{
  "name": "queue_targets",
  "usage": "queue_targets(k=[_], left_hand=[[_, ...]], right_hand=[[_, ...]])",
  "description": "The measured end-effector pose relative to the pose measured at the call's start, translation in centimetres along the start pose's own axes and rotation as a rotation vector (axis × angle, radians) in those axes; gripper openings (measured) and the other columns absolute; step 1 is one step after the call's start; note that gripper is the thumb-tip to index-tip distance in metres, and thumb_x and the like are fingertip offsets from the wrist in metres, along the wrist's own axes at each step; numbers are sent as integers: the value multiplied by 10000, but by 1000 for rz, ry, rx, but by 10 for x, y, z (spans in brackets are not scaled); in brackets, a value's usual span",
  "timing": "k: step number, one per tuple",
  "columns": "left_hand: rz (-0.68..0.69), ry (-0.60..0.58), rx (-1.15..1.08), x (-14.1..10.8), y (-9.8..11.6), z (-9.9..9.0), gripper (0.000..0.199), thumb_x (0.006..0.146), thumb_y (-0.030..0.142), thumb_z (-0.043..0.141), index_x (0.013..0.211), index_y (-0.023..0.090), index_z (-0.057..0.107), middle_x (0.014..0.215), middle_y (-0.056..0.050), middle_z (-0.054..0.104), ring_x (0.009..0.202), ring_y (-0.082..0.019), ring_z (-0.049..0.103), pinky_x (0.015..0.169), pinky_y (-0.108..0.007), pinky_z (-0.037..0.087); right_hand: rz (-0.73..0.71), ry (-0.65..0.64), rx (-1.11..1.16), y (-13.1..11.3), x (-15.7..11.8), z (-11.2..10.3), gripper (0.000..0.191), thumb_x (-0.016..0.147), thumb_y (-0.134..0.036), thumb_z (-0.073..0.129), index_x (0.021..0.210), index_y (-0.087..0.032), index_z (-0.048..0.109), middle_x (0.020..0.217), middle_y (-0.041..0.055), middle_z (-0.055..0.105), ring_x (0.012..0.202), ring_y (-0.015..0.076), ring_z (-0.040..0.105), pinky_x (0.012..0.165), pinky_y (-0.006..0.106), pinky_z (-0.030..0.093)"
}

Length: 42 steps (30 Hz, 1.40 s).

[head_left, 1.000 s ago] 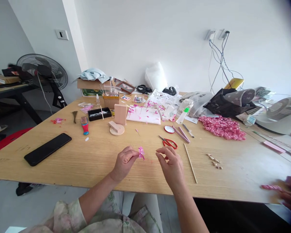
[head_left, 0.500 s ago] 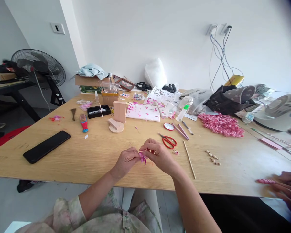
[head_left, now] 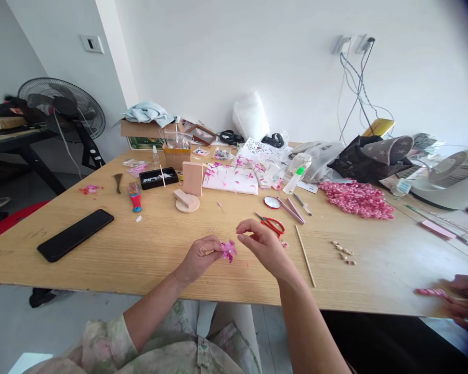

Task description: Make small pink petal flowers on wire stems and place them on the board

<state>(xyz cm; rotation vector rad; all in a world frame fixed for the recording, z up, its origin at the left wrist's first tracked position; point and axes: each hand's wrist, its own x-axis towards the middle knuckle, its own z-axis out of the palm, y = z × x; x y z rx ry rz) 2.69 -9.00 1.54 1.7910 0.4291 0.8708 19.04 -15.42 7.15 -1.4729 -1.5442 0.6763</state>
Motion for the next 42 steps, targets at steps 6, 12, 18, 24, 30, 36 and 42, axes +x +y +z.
queue_targets(k=[6, 12, 18, 24, 30, 36, 42], left_hand=[[17, 132, 136, 6, 0, -4, 133, 753, 230, 543, 718, 158, 649, 647, -5, 526, 640, -113, 505, 620, -219, 399], [15, 89, 414, 18, -8, 0, 175, 773, 232, 507, 707, 178, 661, 643, -7, 543, 620, -112, 510, 599, -211, 388], [207, -275, 485, 22, 4, 10, 233, 792, 202, 465, 650, 206, 649, 669, -12, 576, 678, -131, 517, 649, -235, 387], [125, -58, 277, 16, 15, 5, 168, 782, 221, 503, 691, 160, 630, 638, -9, 535, 626, -111, 511, 610, -211, 399], [36, 238, 287, 22, -6, 1, 87, 737, 176, 556, 708, 158, 636, 695, -21, 577, 702, -137, 552, 669, -244, 421], [-67, 307, 128, 29, -10, 9, 70, 707, 184, 582, 680, 157, 641, 701, -17, 598, 736, -147, 568, 701, -257, 433], [-171, 317, -34, 30, -11, 8, 90, 691, 224, 593, 673, 149, 640, 737, -29, 633, 769, -160, 576, 743, -280, 433]], right_hand=[[245, 27, 213, 30, -29, 41, 175, 752, -300, 471, 832, -165, 548, 679, 6, 566, 581, 111, 494, 515, 212, 372], [73, 103, -453, 11, -44, 59, 227, 807, -211, 372, 637, -180, 521, 541, 0, 503, 490, 99, 427, 470, 221, 232], [-111, -165, -603, -8, -3, 4, 205, 730, -118, 446, 541, -177, 497, 551, -2, 501, 505, 96, 415, 473, 216, 213], [23, -98, -69, 45, -1, 9, 209, 780, -239, 404, 598, -168, 480, 549, -39, 428, 534, 90, 396, 502, 191, 286], [59, 77, -145, 41, -28, 49, 239, 794, -267, 380, 581, -177, 438, 515, -50, 362, 501, 85, 359, 499, 194, 269], [100, 156, -140, 41, -25, 54, 253, 797, -268, 368, 569, -182, 433, 496, -51, 355, 489, 84, 351, 478, 190, 268], [151, 153, -345, 45, -34, 30, 160, 761, -228, 431, 748, -191, 586, 737, 28, 601, 578, 123, 504, 529, 233, 348]])
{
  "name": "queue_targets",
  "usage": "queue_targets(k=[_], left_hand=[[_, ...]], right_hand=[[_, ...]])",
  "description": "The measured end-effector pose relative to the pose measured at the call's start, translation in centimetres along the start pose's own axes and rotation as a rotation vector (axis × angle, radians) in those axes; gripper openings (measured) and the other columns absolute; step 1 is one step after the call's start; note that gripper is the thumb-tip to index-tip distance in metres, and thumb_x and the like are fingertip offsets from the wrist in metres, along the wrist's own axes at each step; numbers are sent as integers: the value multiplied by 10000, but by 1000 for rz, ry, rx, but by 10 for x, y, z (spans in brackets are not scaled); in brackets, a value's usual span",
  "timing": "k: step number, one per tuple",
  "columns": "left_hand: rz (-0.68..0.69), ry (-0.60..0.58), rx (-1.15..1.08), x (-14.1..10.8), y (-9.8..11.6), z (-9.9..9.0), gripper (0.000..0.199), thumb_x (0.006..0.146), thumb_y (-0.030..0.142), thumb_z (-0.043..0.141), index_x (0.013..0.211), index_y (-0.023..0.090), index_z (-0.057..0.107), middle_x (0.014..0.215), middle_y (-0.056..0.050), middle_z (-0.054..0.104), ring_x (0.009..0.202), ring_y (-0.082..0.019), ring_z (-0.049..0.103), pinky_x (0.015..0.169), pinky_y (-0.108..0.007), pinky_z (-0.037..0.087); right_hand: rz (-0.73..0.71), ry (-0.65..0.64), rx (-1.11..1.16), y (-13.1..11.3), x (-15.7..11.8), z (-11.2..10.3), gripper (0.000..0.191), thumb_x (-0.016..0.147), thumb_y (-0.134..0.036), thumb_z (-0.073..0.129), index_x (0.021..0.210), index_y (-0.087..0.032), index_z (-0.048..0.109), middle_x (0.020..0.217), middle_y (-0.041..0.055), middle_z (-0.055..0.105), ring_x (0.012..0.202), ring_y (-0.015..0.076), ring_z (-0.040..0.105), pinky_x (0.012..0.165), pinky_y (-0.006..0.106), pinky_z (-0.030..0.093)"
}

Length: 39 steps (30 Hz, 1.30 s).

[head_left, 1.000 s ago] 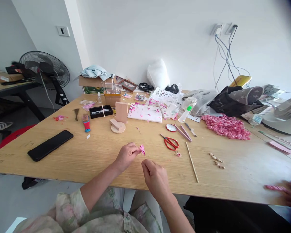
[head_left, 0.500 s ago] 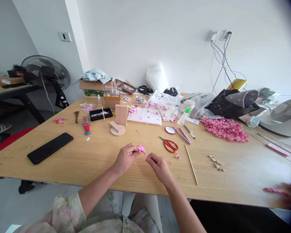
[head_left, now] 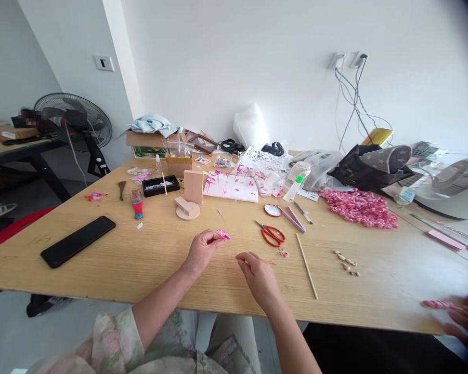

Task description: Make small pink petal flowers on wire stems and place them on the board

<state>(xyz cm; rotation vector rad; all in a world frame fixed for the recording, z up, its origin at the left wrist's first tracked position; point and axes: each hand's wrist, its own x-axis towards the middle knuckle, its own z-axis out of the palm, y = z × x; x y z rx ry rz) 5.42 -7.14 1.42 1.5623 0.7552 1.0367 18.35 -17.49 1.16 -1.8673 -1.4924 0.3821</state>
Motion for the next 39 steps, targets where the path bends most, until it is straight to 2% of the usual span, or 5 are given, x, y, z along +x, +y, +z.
queue_targets(k=[3, 6, 14, 24, 39], left_hand=[[-16, 19, -16, 2, -1, 0, 93, 683, 229, 599, 670, 145, 637, 727, -32, 638, 758, -162, 576, 747, -288, 431], [-18, 14, -43, 0, 1, 5, 87, 677, 223, 600, 674, 146, 639, 744, -37, 640, 771, -163, 575, 739, -282, 434], [-16, -2, -29, -7, 8, 11, 65, 662, 182, 592, 616, 146, 619, 679, -22, 622, 717, -151, 570, 689, -257, 442], [240, -22, 294, -8, -4, 9, 112, 727, 142, 541, 709, 159, 651, 679, -26, 581, 663, -135, 545, 619, -234, 426], [340, -163, 637, -11, -4, 15, 192, 817, 129, 416, 835, 151, 606, 749, -39, 558, 726, -141, 538, 649, -241, 432]], right_hand=[[-1, 207, -59, -7, -7, -7, 224, 733, -211, 475, 925, -194, 589, 1059, 106, 567, 737, 175, 562, 599, 291, 403], [-33, 292, 139, -17, -7, 3, 220, 748, -212, 459, 923, -186, 591, 1057, 114, 570, 850, 195, 558, 604, 292, 442], [187, 301, 813, -23, 12, 44, 174, 719, -309, 535, 814, -164, 551, 749, 31, 598, 662, 133, 548, 536, 240, 447], [379, 300, 1258, -28, 18, 52, 222, 609, -347, 645, 696, -154, 578, 550, -58, 444, 399, 29, 220, 369, 196, 160], [484, 339, 1476, -23, 19, 58, 217, 528, -284, 707, 666, -145, 613, 491, -85, 331, 411, 24, 167, 361, 191, 107]])
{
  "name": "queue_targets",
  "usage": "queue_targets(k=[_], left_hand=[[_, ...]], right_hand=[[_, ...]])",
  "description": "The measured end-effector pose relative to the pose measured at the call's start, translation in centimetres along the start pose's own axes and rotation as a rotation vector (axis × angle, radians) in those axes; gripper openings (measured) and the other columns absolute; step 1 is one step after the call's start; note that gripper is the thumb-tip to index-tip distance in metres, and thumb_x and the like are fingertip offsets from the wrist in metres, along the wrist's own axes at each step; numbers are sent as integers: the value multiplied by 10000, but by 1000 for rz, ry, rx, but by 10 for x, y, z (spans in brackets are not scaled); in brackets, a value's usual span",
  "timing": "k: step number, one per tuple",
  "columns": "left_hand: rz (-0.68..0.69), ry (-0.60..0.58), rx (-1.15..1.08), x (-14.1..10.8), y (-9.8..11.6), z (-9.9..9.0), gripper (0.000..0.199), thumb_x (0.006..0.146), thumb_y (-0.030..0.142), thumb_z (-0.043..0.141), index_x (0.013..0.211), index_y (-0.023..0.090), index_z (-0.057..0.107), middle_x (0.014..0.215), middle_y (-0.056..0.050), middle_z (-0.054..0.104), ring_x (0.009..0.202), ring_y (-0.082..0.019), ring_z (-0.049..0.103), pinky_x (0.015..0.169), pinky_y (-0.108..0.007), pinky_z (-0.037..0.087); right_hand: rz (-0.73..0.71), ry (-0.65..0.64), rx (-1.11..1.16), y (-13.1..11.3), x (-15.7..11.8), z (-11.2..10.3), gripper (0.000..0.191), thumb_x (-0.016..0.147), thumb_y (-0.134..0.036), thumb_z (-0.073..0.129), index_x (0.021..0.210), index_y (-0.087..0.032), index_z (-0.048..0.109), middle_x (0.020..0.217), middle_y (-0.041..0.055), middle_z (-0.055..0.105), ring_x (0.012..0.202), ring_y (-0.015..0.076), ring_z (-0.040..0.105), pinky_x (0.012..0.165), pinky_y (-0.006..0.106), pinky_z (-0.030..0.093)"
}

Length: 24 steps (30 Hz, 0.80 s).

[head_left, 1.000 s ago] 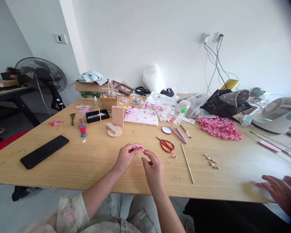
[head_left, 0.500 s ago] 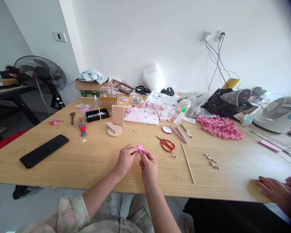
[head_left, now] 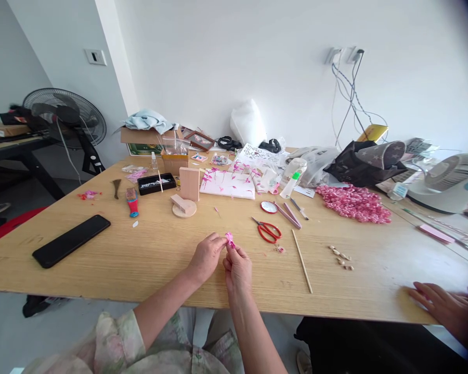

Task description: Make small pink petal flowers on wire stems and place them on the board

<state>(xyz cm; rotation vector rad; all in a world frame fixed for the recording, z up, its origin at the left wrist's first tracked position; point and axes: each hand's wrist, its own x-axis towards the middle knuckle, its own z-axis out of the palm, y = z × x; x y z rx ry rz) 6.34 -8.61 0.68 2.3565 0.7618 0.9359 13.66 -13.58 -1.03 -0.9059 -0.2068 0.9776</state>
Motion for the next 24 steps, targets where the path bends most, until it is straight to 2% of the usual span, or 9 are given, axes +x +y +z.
queue_targets(k=[6, 11, 15, 19, 22, 24], left_hand=[[66, -56, 54, 1, -1, 0, 197, 824, 126, 401, 896, 162, 580, 804, -45, 589, 772, -150, 544, 684, -256, 435], [80, -137, -7, 7, 1, -2, 192, 825, 155, 407, 907, 171, 580, 817, -49, 617, 770, -155, 559, 690, -261, 433], [20, -78, -115, 8, 3, -1, 203, 792, 115, 447, 932, 186, 575, 901, -54, 631, 824, -155, 566, 728, -255, 419], [-14, -15, -91, 6, 3, 1, 138, 774, 134, 470, 748, 175, 600, 721, -40, 624, 688, -147, 554, 628, -236, 388], [-31, 1, -81, 6, 1, 3, 194, 764, 144, 468, 598, 171, 566, 579, -12, 563, 566, -123, 496, 554, -226, 334], [-98, 32, -129, 7, 1, 5, 218, 744, 133, 473, 537, 167, 532, 517, 7, 517, 518, -109, 454, 529, -223, 307]], right_hand=[[5, 20, 16, 1, 3, -3, 228, 520, -281, 715, 651, -133, 602, 455, -97, 310, 392, 14, 151, 352, 188, 90], [-68, 31, 14, 1, 4, -6, 212, 541, -287, 703, 619, -129, 584, 504, -75, 396, 391, 6, 181, 348, 184, 108], [-108, 39, 32, -1, 3, -4, 197, 556, -279, 694, 617, -132, 579, 506, -77, 393, 387, 4, 184, 344, 179, 110], [-138, 85, 55, -3, 4, 1, 195, 544, -267, 698, 612, -133, 574, 500, -83, 385, 381, 1, 186, 341, 175, 117], [-148, 110, 63, -2, 6, 5, 201, 536, -257, 699, 639, -126, 586, 505, -81, 405, 377, -3, 201, 341, 169, 124], [-151, 127, 73, -1, 7, 7, 200, 529, -248, 700, 619, -123, 573, 495, -79, 416, 372, -5, 217, 339, 165, 132]])
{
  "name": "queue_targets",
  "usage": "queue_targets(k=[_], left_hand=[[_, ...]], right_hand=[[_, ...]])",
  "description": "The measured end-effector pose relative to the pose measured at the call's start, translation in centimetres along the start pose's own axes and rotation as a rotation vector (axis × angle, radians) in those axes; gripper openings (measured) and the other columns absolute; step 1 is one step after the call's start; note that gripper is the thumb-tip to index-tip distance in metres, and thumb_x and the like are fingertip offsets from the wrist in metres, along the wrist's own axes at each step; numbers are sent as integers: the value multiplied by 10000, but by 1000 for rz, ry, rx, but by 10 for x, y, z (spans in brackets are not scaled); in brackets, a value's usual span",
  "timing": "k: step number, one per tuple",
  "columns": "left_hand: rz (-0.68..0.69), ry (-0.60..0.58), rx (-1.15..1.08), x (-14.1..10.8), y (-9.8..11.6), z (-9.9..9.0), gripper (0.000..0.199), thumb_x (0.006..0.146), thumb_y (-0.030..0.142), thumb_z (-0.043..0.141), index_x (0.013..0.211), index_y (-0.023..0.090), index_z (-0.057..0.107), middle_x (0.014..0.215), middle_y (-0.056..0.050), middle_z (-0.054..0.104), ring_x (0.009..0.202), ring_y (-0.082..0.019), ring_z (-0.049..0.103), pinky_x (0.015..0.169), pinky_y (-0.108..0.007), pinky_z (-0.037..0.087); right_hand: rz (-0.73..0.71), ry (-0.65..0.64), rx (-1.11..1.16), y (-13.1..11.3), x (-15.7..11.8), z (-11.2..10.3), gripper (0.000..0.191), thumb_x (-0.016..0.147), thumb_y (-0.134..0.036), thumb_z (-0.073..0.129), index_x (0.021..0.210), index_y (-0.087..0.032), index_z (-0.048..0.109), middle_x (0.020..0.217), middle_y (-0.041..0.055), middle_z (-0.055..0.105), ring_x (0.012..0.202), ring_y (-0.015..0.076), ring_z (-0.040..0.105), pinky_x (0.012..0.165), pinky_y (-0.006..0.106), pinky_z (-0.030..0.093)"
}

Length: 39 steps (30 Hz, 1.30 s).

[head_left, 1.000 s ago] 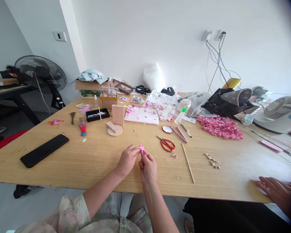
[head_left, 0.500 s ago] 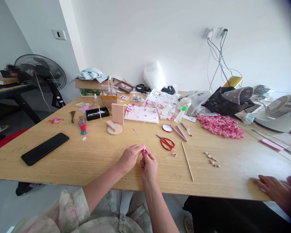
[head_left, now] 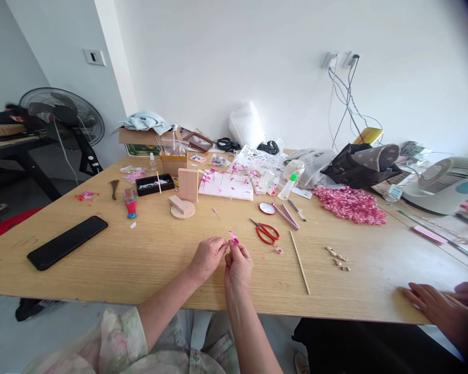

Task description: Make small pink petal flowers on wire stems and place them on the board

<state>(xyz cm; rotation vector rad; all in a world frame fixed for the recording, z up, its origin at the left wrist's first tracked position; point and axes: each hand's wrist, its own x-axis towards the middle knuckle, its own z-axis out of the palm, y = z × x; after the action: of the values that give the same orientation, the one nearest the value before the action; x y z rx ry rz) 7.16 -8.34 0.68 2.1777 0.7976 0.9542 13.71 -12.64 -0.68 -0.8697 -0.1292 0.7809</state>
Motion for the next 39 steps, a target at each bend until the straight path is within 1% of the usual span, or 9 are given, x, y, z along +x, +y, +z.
queue_targets(k=[5, 9, 13, 18, 23, 27, 32, 37, 39], left_hand=[[-353, 19, -435, -1, 1, 7, 237, 723, 297, 510, 531, 159, 497, 456, 41, 441, 412, -83, 383, 439, -209, 288], [-507, -41, -825, -8, 1, -1, 299, 716, 423, 511, 656, 132, 549, 559, 7, 517, 490, -95, 467, 491, -214, 371], [-509, 35, -822, -7, -3, -18, 356, 755, 457, 460, 765, 121, 577, 723, -59, 590, 674, -140, 548, 605, -245, 419], [-442, 31, -786, 2, -1, -20, 269, 704, 412, 557, 699, 143, 556, 671, -26, 578, 674, -138, 544, 618, -241, 413], [-526, -34, -1146, 0, 0, -4, 228, 661, 364, 620, 685, 148, 552, 605, 22, 519, 551, -79, 480, 558, -206, 371], [-622, -62, -1340, -3, -7, 1, 209, 588, 288, 693, 650, 130, 572, 571, 29, 499, 525, -60, 443, 554, -194, 347], [-607, -105, -1199, -1, -9, -6, 206, 573, 286, 695, 618, 120, 582, 541, 31, 480, 504, -62, 406, 526, -202, 309], [-409, 3, -799, 5, -5, -8, 253, 641, 322, 618, 502, 134, 523, 479, 46, 425, 499, -79, 366, 510, -214, 270], [-381, 58, -739, 6, -3, -5, 279, 651, 325, 606, 479, 143, 482, 465, 55, 395, 491, -78, 349, 505, -214, 261]], right_hand=[[53, -14, 37, 4, 0, 5, 223, 539, -255, 694, 564, -150, 498, 412, -102, 365, 340, 15, 273, 332, 168, 192], [72, -42, 3, 3, 2, 6, 227, 566, -291, 678, 578, -158, 494, 414, -99, 374, 335, 23, 273, 331, 178, 185], [-14, -27, -73, 1, 3, 6, 197, 554, -263, 690, 664, -131, 593, 504, -78, 434, 373, 3, 211, 348, 181, 130], [-50, -47, -113, 4, 2, 7, 173, 569, -271, 683, 639, -128, 615, 537, -53, 489, 399, 12, 248, 369, 186, 159], [-24, -85, -70, 5, 0, 9, 167, 570, -281, 679, 619, -140, 606, 539, -37, 528, 456, 45, 388, 419, 183, 271], [-43, -96, -75, 3, -1, 8, 178, 588, -290, 667, 593, -134, 582, 510, -47, 482, 428, 36, 346, 412, 184, 260], [-105, -99, -155, 3, 0, 6, 179, 594, -279, 663, 565, -138, 558, 510, -55, 450, 447, 38, 318, 428, 187, 249], [-170, -110, -213, 4, 5, 7, 186, 604, -281, 654, 553, -136, 550, 467, -74, 385, 444, 37, 279, 427, 189, 222], [-168, -98, -202, 4, 7, 9, 191, 598, -289, 656, 562, -134, 550, 485, -69, 406, 441, 36, 280, 418, 192, 214]])
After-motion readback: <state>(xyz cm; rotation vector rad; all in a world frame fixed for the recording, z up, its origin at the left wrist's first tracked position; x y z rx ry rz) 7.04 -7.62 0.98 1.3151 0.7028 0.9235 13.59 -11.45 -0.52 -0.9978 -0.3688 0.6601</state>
